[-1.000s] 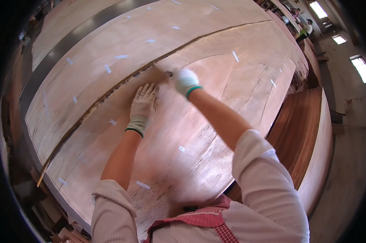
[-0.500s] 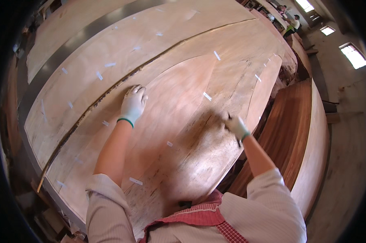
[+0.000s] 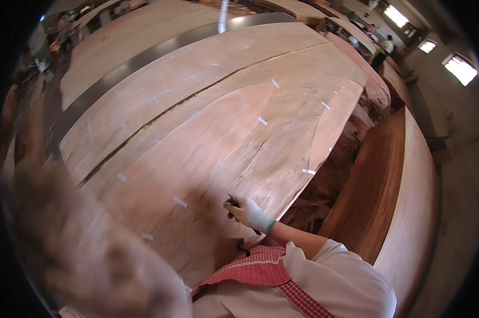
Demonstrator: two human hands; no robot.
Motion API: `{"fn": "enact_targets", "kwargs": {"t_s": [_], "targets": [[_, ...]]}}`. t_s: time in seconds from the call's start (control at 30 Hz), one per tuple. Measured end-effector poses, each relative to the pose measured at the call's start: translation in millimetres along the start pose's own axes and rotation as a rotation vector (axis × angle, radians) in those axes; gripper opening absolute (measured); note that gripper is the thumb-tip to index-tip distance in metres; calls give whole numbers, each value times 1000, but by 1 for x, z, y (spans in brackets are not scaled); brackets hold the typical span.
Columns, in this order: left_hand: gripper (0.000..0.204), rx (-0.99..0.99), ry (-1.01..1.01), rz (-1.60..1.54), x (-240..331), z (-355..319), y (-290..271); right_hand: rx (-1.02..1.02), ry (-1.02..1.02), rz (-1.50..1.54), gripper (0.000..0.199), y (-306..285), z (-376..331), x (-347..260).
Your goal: The person peels thin wood veneer sheets from a large curved surface using a small knife and a long stick. They lift and remove the veneer in sections, then stack the peeled sheets on a nearby table.
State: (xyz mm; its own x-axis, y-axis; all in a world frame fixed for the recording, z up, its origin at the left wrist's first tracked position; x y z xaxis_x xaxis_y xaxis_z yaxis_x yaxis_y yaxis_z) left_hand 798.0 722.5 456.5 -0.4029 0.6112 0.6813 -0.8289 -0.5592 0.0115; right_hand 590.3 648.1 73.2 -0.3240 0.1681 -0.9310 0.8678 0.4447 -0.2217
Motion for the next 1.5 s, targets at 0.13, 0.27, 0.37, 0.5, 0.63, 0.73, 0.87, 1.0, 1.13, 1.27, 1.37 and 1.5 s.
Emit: {"fn": "enact_targets", "kwargs": {"t_s": [0.13, 0.27, 0.37, 0.5, 0.63, 0.73, 0.87, 1.0, 1.13, 1.27, 1.37, 1.5], "targets": [[62, 172, 196, 158, 67, -45, -65, -241, -148, 56, 22, 63, -14, -27], [56, 314, 324, 367, 143, -98, -105, -437, -170, 253, 16, 121, -57, -11], [52, 429, 377, 526, 199, -136, -137, -602, -63, 172, 13, 152, -101, 15], [48, 552, 426, 725, 266, -184, -173, -682, -37, 75, 14, 170, -155, 31], [43, 498, 291, 867, 258, -216, -206, -608, -258, 113, 14, 160, -149, 47], [41, 354, -21, 1054, 201, -257, -232, -547, -129, 33, 13, 167, -129, 51], [38, -106, -632, 1155, 103, -357, -296, -483, -256, -91, 11, 227, -124, 7], [49, -430, -1238, 877, 59, -485, -381, -444, -196, -88, 12, 318, -94, 10], [45, -275, -1213, 974, 88, -500, -480, -173, -849, -929, 21, 367, -89, 28], [47, -219, -1240, 1034, 102, -508, -566, 71, -551, -1106, 28, 392, -117, 20], [49, -245, -1275, 1028, 80, -507, -604, 61, -430, -1160, 27, 395, -121, 19], [47, -483, -1179, 825, 15, -457, -613, 70, -400, -1083, 25, 399, -128, 5]]}}
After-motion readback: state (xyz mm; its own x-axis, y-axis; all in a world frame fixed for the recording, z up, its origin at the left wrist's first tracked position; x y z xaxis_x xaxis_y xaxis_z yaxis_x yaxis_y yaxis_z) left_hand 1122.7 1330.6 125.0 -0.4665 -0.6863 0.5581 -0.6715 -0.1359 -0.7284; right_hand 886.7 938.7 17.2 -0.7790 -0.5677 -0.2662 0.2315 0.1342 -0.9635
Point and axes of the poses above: each hand's wrist, its own z-axis towards the middle knuckle, its own y-axis out of the palm, x = y × z, the point moved 9 cm from there along z, towards the middle knuckle, and after that the axes turned 15 degrees about -y, right-handed, at the moved point
